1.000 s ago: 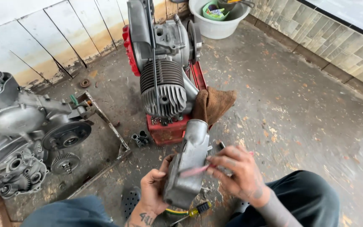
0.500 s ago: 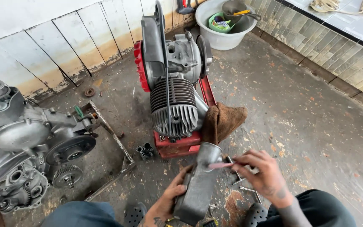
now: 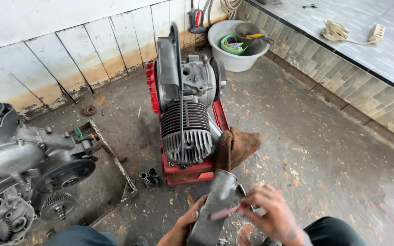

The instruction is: Cleaning a motorcycle engine component using a small brush

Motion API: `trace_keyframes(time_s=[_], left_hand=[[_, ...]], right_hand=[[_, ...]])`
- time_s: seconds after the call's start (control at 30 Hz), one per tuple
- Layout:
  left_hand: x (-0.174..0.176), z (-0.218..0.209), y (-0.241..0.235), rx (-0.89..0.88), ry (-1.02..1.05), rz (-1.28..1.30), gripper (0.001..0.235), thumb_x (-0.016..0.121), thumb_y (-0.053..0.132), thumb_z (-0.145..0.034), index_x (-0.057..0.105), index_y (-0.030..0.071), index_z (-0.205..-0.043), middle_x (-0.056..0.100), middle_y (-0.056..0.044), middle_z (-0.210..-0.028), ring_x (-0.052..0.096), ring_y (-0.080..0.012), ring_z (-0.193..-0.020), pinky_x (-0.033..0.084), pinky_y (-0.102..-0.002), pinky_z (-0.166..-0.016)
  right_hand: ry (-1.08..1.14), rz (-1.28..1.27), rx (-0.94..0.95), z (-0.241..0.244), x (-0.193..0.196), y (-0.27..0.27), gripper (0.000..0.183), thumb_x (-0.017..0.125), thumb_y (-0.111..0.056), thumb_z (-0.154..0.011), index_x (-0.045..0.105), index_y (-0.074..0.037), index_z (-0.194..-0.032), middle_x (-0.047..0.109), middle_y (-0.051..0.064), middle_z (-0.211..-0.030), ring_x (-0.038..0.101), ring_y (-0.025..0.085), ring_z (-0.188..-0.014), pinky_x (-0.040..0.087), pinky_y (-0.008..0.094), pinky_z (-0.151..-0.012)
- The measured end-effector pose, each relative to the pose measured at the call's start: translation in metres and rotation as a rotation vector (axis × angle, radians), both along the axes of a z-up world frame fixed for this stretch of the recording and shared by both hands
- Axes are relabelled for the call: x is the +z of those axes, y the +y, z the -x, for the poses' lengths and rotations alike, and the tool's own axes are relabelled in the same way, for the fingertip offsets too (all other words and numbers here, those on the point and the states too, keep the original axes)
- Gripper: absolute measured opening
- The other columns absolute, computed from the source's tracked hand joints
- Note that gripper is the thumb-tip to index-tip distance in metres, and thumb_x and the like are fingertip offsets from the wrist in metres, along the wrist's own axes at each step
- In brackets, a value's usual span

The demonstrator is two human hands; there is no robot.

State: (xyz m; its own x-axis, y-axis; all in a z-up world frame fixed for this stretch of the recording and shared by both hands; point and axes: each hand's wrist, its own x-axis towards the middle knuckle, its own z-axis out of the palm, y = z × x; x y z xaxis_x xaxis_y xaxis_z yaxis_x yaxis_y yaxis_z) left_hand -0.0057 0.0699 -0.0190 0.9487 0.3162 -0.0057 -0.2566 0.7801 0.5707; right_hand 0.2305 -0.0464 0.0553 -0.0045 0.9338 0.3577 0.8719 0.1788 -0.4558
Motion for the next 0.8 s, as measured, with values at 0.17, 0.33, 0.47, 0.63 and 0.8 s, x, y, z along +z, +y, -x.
trace_keyframes(time_s=[0.17, 0.33, 0.47, 0.63, 0.8], left_hand=[[-0.019, -0.002, -0.005, -0.035, 0.002, -0.127, 0.100, 0.067, 0.056, -0.082, 0.028, 0.004, -0.158, 0.046, -0.020, -0.155, 0.049, -0.0321, -0.138, 0.035, -0.048, -0.113], [-0.018, -0.013, -0.006, -0.023, -0.105, -0.319, 0.095, 0.061, 0.061, -0.088, 0.028, 0.002, -0.155, 0.040, -0.019, -0.157, 0.041, -0.0322, -0.144, 0.030, -0.052, -0.117], [-0.012, -0.019, -0.016, -0.025, -0.130, -0.073, 0.088, 0.056, 0.045, -0.087, 0.026, 0.003, -0.158, 0.045, -0.023, -0.153, 0.049, -0.0338, -0.137, 0.040, -0.050, -0.112], [-0.017, -0.021, -0.016, -0.047, -0.369, -0.042, 0.073, 0.042, 0.035, -0.099, 0.020, -0.002, -0.157, 0.039, -0.026, -0.159, 0.043, -0.0361, -0.146, 0.026, -0.052, -0.127], [-0.156, -0.016, -0.021, 0.309, 0.302, 0.353, 0.054, 0.049, 0.025, -0.091, 0.063, -0.017, -0.123, 0.070, -0.031, -0.118, 0.064, -0.0386, -0.108, 0.046, -0.047, -0.099]], right_hand=[[0.064, -0.147, -0.118, 0.002, 0.032, -0.003, 0.014, 0.085, -0.019, -0.073, 0.073, -0.017, -0.079, 0.071, -0.008, -0.081, 0.059, 0.011, -0.075, 0.047, 0.026, -0.072], [0.016, -0.059, 0.054, 0.003, 0.019, -0.015, 0.016, 0.086, -0.021, -0.074, 0.072, -0.017, -0.082, 0.074, -0.004, -0.090, 0.067, 0.014, -0.088, 0.056, 0.032, -0.077], [0.050, -0.159, -0.179, -0.005, 0.022, -0.020, 0.017, 0.085, -0.021, -0.069, 0.072, -0.017, -0.080, 0.070, -0.007, -0.080, 0.059, 0.010, -0.070, 0.048, 0.025, -0.064], [0.072, -0.127, -0.021, -0.001, 0.019, -0.030, 0.017, 0.085, -0.019, -0.075, 0.073, -0.015, -0.086, 0.071, -0.003, -0.087, 0.063, 0.014, -0.081, 0.050, 0.030, -0.071], [0.088, -0.177, -0.061, 0.000, 0.029, -0.037, 0.019, 0.086, -0.019, -0.071, 0.071, -0.016, -0.083, 0.070, -0.004, -0.088, 0.063, 0.015, -0.082, 0.049, 0.031, -0.074]])
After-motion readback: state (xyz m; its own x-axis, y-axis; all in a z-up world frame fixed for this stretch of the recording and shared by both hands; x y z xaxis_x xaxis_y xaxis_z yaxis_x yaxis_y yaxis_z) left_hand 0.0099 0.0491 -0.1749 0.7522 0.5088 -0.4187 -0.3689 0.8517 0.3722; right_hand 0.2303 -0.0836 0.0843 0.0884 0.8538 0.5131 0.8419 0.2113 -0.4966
